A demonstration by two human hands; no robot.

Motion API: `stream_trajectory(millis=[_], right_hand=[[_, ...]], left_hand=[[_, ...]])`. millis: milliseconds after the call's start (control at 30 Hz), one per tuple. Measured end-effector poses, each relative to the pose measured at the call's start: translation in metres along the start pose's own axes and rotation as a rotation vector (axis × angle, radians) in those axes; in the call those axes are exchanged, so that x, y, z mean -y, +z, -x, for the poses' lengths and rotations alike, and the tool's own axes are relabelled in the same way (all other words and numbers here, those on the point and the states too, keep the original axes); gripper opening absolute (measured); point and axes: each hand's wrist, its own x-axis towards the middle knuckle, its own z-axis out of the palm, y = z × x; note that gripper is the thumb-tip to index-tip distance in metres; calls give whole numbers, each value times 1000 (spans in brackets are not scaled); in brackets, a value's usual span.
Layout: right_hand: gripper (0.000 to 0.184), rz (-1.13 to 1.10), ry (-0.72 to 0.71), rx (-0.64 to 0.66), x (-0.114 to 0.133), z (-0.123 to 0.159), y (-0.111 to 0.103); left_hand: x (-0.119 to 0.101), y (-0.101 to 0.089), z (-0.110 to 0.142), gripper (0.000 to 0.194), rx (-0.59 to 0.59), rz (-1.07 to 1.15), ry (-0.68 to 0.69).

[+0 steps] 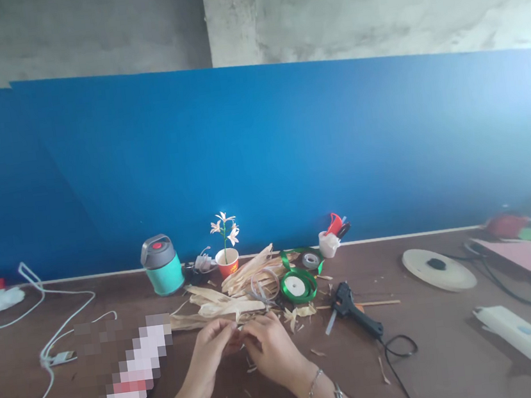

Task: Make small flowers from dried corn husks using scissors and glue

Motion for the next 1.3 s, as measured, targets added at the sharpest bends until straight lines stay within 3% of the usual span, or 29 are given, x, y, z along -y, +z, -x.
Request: stream_trajectory(millis=[200, 400, 633, 900, 1300], right_hand=[[16, -32, 15, 11, 1, 0, -2], [13, -88, 63, -16, -2, 2, 0], [15, -184, 25, -211, -6, -1, 0], [16, 17, 47, -172, -7, 1, 0], [12, 57, 6, -147, -2, -1, -3]], left_hand=[[-2, 0, 0, 24, -41, -70, 16], [-8, 1, 4, 27, -34, 89, -4], [-9, 1, 4, 29, -37, 48, -1], [-8, 3, 4, 24, -3, -45, -18], [-9, 7, 8, 19, 23, -81, -5]])
